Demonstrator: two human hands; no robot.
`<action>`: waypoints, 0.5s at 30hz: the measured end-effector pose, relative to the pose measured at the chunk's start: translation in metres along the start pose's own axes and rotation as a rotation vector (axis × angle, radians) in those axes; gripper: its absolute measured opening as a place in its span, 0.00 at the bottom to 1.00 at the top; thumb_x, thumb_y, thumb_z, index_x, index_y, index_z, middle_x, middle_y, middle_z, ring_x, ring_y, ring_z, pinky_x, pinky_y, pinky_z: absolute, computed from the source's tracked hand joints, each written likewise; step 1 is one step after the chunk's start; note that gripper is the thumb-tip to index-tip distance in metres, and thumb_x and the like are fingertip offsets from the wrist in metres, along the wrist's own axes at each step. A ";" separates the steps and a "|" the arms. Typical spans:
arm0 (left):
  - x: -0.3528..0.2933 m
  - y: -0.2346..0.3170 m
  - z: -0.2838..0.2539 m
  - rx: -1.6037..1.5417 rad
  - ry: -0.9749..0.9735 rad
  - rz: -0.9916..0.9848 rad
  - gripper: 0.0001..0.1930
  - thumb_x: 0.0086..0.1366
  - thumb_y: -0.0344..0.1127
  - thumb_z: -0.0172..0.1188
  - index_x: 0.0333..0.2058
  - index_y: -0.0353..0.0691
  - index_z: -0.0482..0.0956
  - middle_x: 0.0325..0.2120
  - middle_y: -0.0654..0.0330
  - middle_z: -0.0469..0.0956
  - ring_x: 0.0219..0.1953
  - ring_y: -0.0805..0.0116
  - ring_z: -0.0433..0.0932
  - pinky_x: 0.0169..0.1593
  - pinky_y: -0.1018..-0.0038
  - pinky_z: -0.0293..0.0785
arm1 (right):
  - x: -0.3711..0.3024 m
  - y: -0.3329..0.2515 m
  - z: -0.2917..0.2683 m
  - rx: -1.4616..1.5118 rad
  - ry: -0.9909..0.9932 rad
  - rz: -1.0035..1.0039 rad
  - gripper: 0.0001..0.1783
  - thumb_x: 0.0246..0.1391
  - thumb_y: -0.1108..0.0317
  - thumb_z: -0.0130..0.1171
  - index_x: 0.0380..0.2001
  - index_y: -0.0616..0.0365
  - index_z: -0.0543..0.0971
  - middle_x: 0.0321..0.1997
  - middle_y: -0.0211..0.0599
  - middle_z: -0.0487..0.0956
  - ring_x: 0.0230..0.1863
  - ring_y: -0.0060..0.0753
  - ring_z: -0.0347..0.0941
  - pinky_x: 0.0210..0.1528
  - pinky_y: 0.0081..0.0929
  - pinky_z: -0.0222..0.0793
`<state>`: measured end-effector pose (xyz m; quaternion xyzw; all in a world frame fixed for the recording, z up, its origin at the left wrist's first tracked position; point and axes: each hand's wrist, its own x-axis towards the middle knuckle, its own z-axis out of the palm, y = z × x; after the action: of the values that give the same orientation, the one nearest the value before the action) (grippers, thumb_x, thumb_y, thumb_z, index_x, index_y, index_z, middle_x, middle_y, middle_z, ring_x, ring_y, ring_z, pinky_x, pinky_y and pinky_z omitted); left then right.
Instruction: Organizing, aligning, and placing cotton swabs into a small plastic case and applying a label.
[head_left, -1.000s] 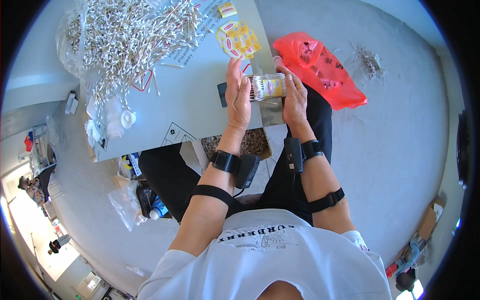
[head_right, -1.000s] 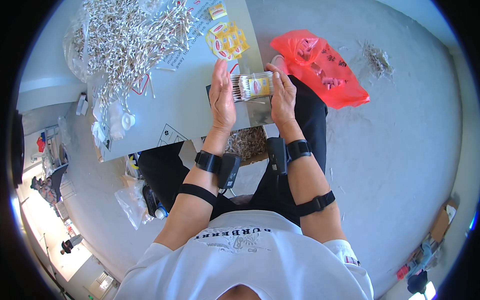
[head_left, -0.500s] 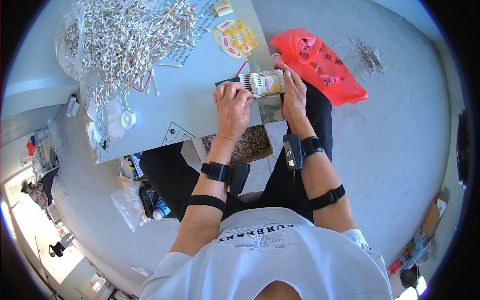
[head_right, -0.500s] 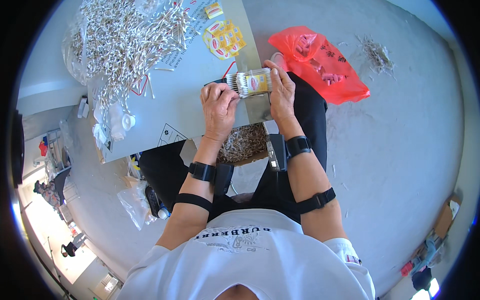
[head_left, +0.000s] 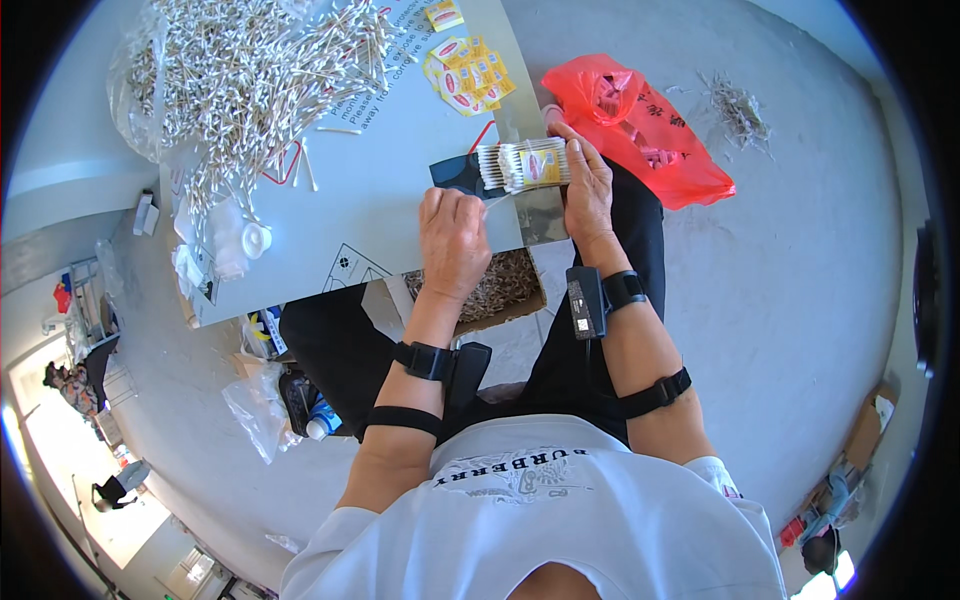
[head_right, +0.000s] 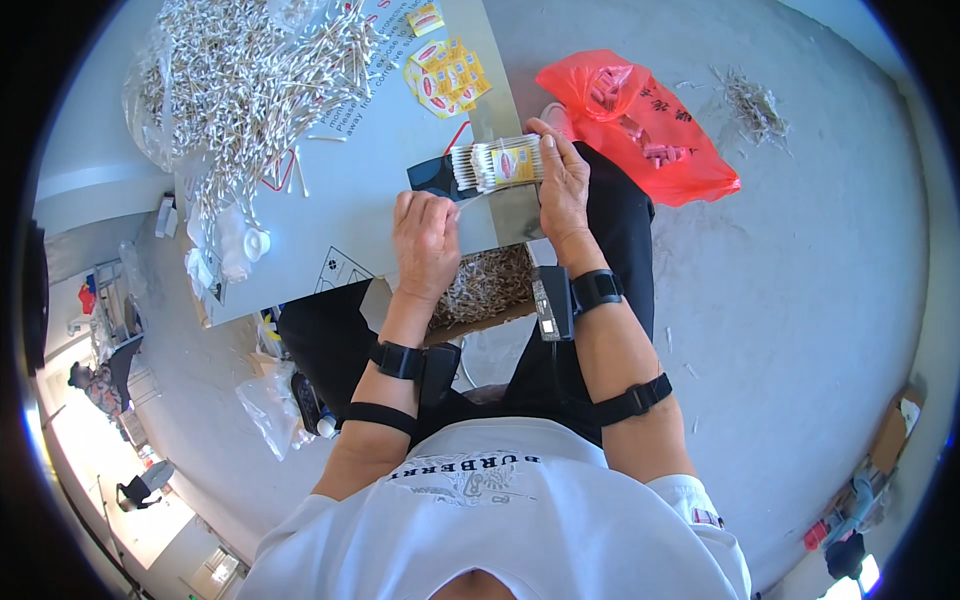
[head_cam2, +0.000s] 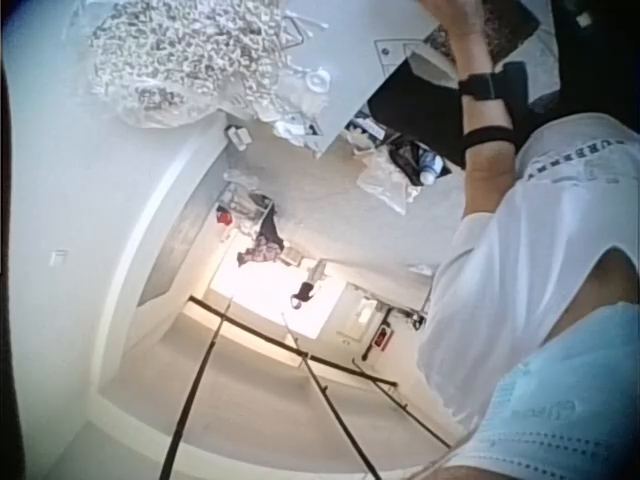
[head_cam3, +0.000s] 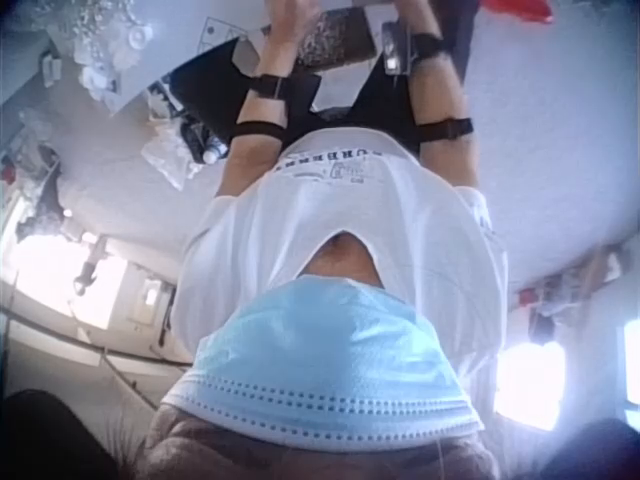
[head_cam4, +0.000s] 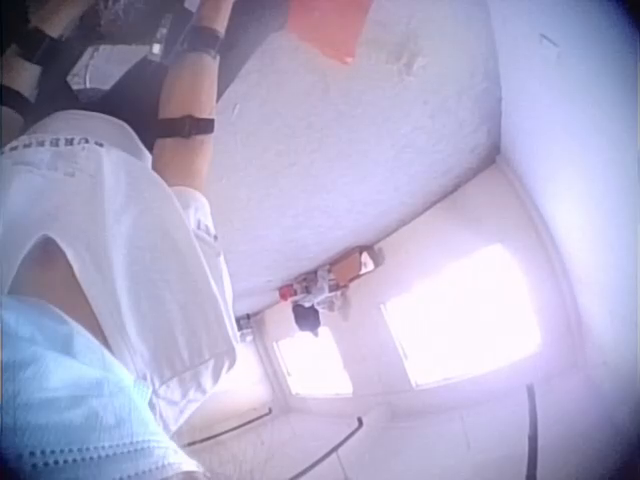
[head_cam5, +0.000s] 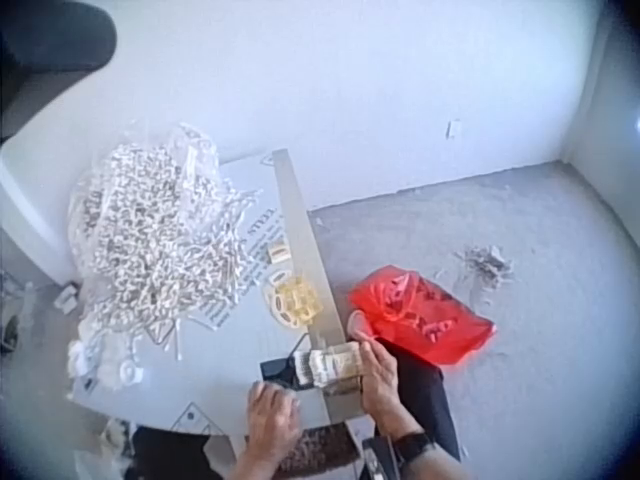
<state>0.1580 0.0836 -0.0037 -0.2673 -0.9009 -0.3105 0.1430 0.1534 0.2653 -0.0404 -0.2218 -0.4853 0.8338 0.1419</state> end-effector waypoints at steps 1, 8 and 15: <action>0.002 0.000 0.001 -0.009 0.009 0.002 0.07 0.51 0.22 0.62 0.26 0.39 0.72 0.26 0.60 0.71 0.36 0.56 0.69 0.40 0.63 0.66 | 0.000 0.000 -0.001 -0.001 0.001 0.000 0.18 0.70 0.63 0.49 0.53 0.62 0.79 0.51 0.37 0.80 0.52 0.25 0.74 0.58 0.22 0.68; 0.020 -0.002 0.007 -0.041 -0.028 0.093 0.07 0.50 0.22 0.63 0.25 0.38 0.73 0.27 0.61 0.72 0.38 0.57 0.70 0.42 0.64 0.67 | 0.001 0.001 -0.001 -0.009 -0.013 -0.020 0.17 0.70 0.64 0.49 0.52 0.63 0.79 0.51 0.36 0.80 0.52 0.25 0.74 0.58 0.22 0.67; 0.018 0.003 0.022 -0.256 0.095 -0.075 0.13 0.53 0.22 0.61 0.39 0.36 0.75 0.40 0.53 0.73 0.48 0.56 0.70 0.53 0.64 0.68 | -0.001 -0.006 0.002 0.097 0.031 -0.020 0.24 0.67 0.72 0.51 0.64 0.61 0.67 0.55 0.40 0.78 0.55 0.29 0.73 0.59 0.26 0.68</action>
<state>0.1426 0.1070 -0.0118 -0.2346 -0.8555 -0.4403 0.1386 0.1534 0.2666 -0.0342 -0.2229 -0.4441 0.8513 0.1683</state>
